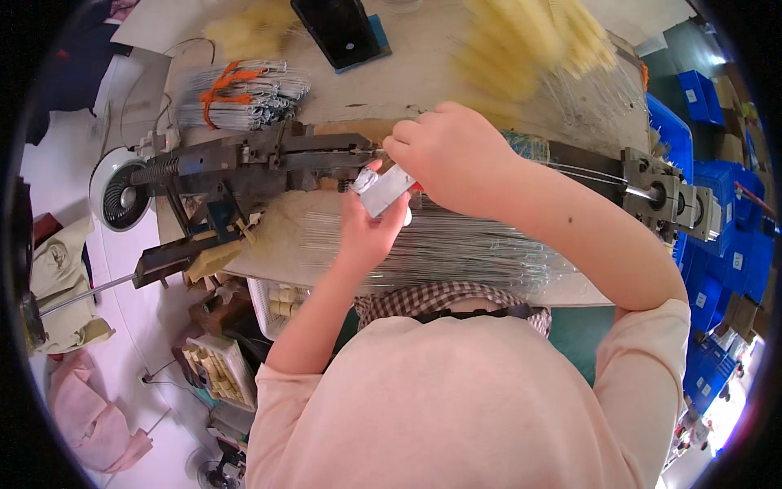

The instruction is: The person loads bristles into wires on a machine, trims them using a metal tool, and operates the machine to twist the wires into bottle brushes before placing them into bins.

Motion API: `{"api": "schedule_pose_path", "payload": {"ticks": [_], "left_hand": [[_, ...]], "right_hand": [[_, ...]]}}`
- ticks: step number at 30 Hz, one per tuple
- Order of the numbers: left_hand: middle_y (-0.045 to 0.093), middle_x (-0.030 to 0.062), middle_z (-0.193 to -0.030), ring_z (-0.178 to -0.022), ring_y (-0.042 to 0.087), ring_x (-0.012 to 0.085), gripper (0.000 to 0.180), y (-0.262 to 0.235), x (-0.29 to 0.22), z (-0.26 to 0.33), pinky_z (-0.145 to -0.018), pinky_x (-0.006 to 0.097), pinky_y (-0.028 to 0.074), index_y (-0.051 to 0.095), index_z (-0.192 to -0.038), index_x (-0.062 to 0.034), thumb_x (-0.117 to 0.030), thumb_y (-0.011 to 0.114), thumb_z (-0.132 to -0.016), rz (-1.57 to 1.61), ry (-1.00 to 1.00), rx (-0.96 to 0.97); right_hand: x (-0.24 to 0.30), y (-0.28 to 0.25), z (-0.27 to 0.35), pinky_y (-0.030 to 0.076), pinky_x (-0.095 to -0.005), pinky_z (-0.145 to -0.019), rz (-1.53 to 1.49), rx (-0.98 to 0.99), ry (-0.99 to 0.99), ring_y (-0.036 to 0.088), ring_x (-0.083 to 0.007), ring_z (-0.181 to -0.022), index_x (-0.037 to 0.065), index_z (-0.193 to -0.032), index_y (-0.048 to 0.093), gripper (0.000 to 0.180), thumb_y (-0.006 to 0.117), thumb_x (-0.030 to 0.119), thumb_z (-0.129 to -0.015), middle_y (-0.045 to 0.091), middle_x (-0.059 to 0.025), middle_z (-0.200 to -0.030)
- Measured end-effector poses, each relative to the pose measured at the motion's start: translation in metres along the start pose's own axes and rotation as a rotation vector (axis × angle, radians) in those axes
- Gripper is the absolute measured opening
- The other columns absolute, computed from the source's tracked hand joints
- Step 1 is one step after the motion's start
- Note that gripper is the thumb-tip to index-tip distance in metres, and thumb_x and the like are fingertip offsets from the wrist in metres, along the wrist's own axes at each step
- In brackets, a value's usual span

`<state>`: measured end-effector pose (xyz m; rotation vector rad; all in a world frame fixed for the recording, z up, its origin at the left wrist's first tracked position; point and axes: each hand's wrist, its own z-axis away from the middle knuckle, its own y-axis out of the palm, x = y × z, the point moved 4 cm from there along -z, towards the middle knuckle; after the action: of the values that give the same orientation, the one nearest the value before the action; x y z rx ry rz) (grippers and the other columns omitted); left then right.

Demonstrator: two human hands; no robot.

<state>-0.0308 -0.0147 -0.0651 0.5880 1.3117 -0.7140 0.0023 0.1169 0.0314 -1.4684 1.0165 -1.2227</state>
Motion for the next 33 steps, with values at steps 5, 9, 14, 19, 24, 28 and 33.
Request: {"api": "schedule_pose_path", "payload": {"ticks": [5,9,14,19,24,28,33], "left_hand": [[0.057,0.0035,-0.083,-0.078,0.056,0.0115,0.052,0.002,0.016,-0.002,-0.073,0.028,0.045,0.033,-0.113,-0.002,-0.002,0.066,-0.073,0.612,-0.119,-0.04],[0.06,0.0091,-0.091,-0.084,0.059,0.0175,0.058,-0.015,0.021,-0.003,-0.076,0.029,0.046,0.03,-0.114,-0.0025,-0.009,0.07,-0.072,0.01,0.075,-0.022],[0.059,0.0119,-0.095,-0.087,0.059,0.0219,0.062,-0.027,0.011,-0.004,-0.078,0.032,0.045,0.031,-0.12,0.0011,-0.029,0.066,-0.078,-0.118,-0.136,0.183],[0.054,0.0029,-0.079,-0.077,0.058,0.0169,0.044,-0.133,0.024,0.05,-0.072,0.031,0.047,0.055,-0.103,-0.0004,-0.041,0.048,-0.089,0.285,-0.72,-0.009],[0.05,-0.0004,-0.073,-0.07,0.056,0.0136,0.043,-0.185,0.031,0.079,-0.066,0.028,0.047,0.055,-0.104,-0.0048,-0.044,0.049,-0.087,0.626,-0.516,-0.434],[0.048,-0.001,-0.072,-0.069,0.052,0.0112,0.029,-0.179,0.037,0.075,-0.064,0.027,0.045,0.053,-0.093,-0.0066,-0.035,0.049,-0.09,0.649,-0.361,-0.587],[0.048,0.0005,-0.072,-0.066,0.049,0.0122,0.025,-0.126,0.014,0.076,-0.062,0.027,0.044,0.051,-0.088,-0.0062,-0.03,0.046,-0.092,0.775,-0.553,-0.355]], "right_hand": [[0.024,-0.007,0.011,0.04,-0.0287,-0.069,0.132,-0.203,-0.105,0.055,-0.0182,-0.071,0.001,-0.1,0.055,0.035,0.058,0.012,-0.067,0.054,-0.0054,-0.082],[0.046,0.039,0.023,0.042,-0.0308,-0.069,0.066,0.077,0.036,0.055,-0.0209,-0.074,0.001,-0.11,0.05,0.042,0.054,0.014,-0.07,0.053,-0.0079,-0.083],[0.042,0.037,0.029,0.044,-0.0353,-0.071,-0.176,0.176,0.187,0.054,-0.0265,-0.082,0.003,-0.124,0.041,0.056,0.058,0.006,-0.07,0.054,-0.0104,-0.091],[0.017,0.014,0.068,0.044,-0.0374,-0.077,-0.18,0.016,0.195,0.053,-0.0298,-0.093,0.008,-0.124,0.043,0.055,0.059,0.005,-0.072,0.053,-0.012,-0.106],[-0.029,0.036,0.097,0.045,-0.0382,-0.077,-0.316,0.008,0.708,0.054,-0.0339,-0.09,0.008,-0.114,0.05,0.044,0.057,0.003,-0.071,0.049,-0.0149,-0.111],[-0.04,0.043,0.096,0.046,-0.0386,-0.075,-0.281,0.085,0.751,0.055,-0.0328,-0.088,0.007,-0.107,0.055,0.036,0.057,0.004,-0.071,0.052,-0.0158,-0.103],[-0.018,0.001,0.125,0.046,-0.0309,-0.072,-0.626,0.144,0.633,0.058,-0.0263,-0.083,0.001,-0.098,0.058,0.024,0.058,-0.001,-0.074,0.058,-0.0143,-0.088]]}}
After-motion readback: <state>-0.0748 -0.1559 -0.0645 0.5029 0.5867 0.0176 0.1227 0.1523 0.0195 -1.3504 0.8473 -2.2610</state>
